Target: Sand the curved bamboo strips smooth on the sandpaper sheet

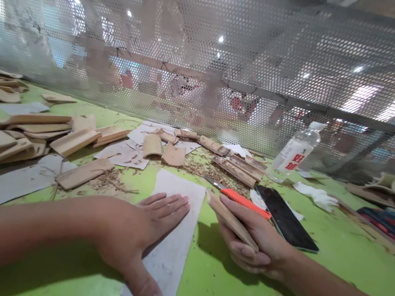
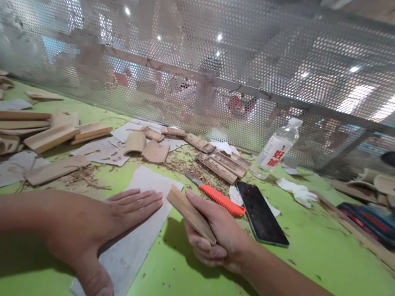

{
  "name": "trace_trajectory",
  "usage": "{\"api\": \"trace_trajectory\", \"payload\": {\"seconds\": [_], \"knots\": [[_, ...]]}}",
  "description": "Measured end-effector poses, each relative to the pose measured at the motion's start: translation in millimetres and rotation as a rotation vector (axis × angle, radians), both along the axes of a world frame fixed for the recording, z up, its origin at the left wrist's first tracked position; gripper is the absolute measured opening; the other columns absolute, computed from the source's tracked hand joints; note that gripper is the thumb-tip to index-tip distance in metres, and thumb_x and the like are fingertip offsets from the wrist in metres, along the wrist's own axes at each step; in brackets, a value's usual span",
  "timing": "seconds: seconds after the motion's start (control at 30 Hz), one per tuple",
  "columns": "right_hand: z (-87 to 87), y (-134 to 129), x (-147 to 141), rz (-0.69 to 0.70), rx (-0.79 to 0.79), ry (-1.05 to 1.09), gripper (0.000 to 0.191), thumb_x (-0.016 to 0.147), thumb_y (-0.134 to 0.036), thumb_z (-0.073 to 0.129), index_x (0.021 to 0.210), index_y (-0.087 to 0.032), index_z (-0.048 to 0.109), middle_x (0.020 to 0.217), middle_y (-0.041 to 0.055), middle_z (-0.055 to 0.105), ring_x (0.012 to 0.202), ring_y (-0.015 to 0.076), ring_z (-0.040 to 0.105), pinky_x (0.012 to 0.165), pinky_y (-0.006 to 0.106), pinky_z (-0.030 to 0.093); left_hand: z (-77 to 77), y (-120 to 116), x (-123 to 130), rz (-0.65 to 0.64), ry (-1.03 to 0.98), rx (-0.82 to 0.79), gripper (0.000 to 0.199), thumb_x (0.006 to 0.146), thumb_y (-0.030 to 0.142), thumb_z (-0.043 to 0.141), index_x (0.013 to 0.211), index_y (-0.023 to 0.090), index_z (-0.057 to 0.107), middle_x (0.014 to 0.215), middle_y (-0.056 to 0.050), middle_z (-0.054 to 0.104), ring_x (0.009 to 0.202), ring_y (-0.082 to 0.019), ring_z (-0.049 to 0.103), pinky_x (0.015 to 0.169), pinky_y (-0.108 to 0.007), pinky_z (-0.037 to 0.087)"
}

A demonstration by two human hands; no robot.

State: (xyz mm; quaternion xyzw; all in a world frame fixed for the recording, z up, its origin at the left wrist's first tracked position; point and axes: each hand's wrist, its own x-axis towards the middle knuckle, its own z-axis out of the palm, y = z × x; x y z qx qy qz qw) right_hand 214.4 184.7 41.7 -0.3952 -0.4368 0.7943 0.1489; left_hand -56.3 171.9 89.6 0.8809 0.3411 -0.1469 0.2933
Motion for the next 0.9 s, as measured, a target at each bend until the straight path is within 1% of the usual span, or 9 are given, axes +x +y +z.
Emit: {"api": "trace_trajectory", "payload": {"seconds": [0.2, 0.37, 0.47, 0.5, 0.57, 0.63, 0.67, 0.73, 0.9], "knots": [[1.8, -0.9, -0.3, 0.023, 0.018, -0.017, 0.078, 0.094, -0.076, 0.037, 0.039, -0.02, 0.044, 0.025, -0.0073, 0.025, 0.019, 0.0033, 0.018, 0.019, 0.012, 0.019, -0.8, 0.4, -0.3, 0.005, -0.008, -0.004, 0.14, 0.07, 0.082, 0.072, 0.161, 0.011, -0.008, 0.161, -0.013, -0.02, 0.151, -0.041, -0.011, 0.123, -0.056, 0.009], [0.1, -0.2, 1.4, 0.05, 0.03, -0.001, 0.076, 0.093, -0.075, 0.039, 0.04, -0.021, 0.043, 0.025, -0.0077, 0.026, 0.019, 0.0032, 0.018, 0.02, 0.012, 0.019, 1.4, 0.1, 0.9, -0.006, 0.027, 0.007, 0.139, 0.072, 0.081, 0.07, 0.161, 0.01, -0.01, 0.161, -0.013, -0.022, 0.151, -0.039, -0.012, 0.124, -0.055, 0.009], [-1.1, -1.6, 2.1, 0.056, 0.067, 0.037, 0.07, 0.088, -0.077, 0.051, 0.048, -0.019, 0.047, 0.028, -0.0087, 0.032, 0.02, 0.0024, 0.017, 0.02, 0.012, 0.019, 1.9, -0.2, 1.5, -0.01, 0.043, 0.011, 0.139, 0.073, 0.083, 0.068, 0.16, 0.01, -0.011, 0.161, -0.014, -0.022, 0.151, -0.039, -0.012, 0.124, -0.055, 0.01], [-1.0, -3.0, 2.1, 0.046, 0.112, 0.052, 0.067, 0.084, -0.078, 0.058, 0.053, -0.018, 0.05, 0.03, -0.009, 0.036, 0.021, 0.0024, 0.019, 0.021, 0.012, 0.02, 1.7, -0.3, 1.5, -0.01, 0.041, 0.012, 0.138, 0.073, 0.083, 0.068, 0.161, 0.01, -0.011, 0.161, -0.014, -0.021, 0.151, -0.039, -0.012, 0.124, -0.055, 0.01], [0.2, -6.6, 2.2, 0.048, 0.247, 0.055, 0.063, 0.076, -0.078, 0.069, 0.064, -0.017, 0.057, 0.036, -0.0071, 0.047, 0.023, 0.0031, 0.028, 0.023, 0.012, 0.022, 1.0, -0.2, 1.2, -0.011, 0.032, 0.015, 0.137, 0.074, 0.083, 0.068, 0.161, 0.01, -0.01, 0.162, -0.014, -0.02, 0.151, -0.039, -0.012, 0.124, -0.055, 0.009], [2.4, -10.3, 2.5, 0.093, 0.371, 0.021, 0.065, 0.07, -0.078, 0.075, 0.072, -0.014, 0.063, 0.044, -0.0031, 0.057, 0.027, 0.0046, 0.038, 0.025, 0.012, 0.025, 0.4, 0.0, 1.3, -0.015, 0.027, 0.021, 0.137, 0.074, 0.081, 0.069, 0.161, 0.009, -0.009, 0.162, -0.014, -0.02, 0.151, -0.039, -0.012, 0.124, -0.055, 0.009], [3.5, -11.8, 2.6, 0.121, 0.405, 0.0, 0.067, 0.068, -0.079, 0.076, 0.073, -0.013, 0.065, 0.046, -0.0014, 0.06, 0.028, 0.0049, 0.041, 0.026, 0.013, 0.026, 0.2, 0.1, 1.6, -0.017, 0.029, 0.026, 0.137, 0.074, 0.08, 0.07, 0.161, 0.009, -0.009, 0.162, -0.014, -0.02, 0.151, -0.039, -0.012, 0.124, -0.055, 0.01], [5.4, -13.4, 2.7, 0.151, 0.425, -0.021, 0.069, 0.065, -0.079, 0.076, 0.074, -0.012, 0.067, 0.048, -0.0004, 0.061, 0.029, 0.0053, 0.042, 0.026, 0.014, 0.029, 0.4, 0.1, 2.8, -0.017, 0.047, 0.035, 0.138, 0.074, 0.079, 0.071, 0.161, 0.008, -0.009, 0.162, -0.015, -0.02, 0.151, -0.039, -0.012, 0.124, -0.055, 0.01], [5.8, -12.9, 1.6, 0.163, 0.408, -0.021, 0.066, 0.065, -0.076, 0.079, 0.073, -0.012, 0.068, 0.047, -0.0013, 0.059, 0.03, 0.0063, 0.045, 0.027, 0.014, 0.031, 0.8, -0.1, 5.1, -0.015, 0.087, 0.037, 0.137, 0.075, 0.078, 0.07, 0.161, 0.008, -0.01, 0.162, -0.015, -0.021, 0.151, -0.038, -0.013, 0.124, -0.054, 0.01]]}}
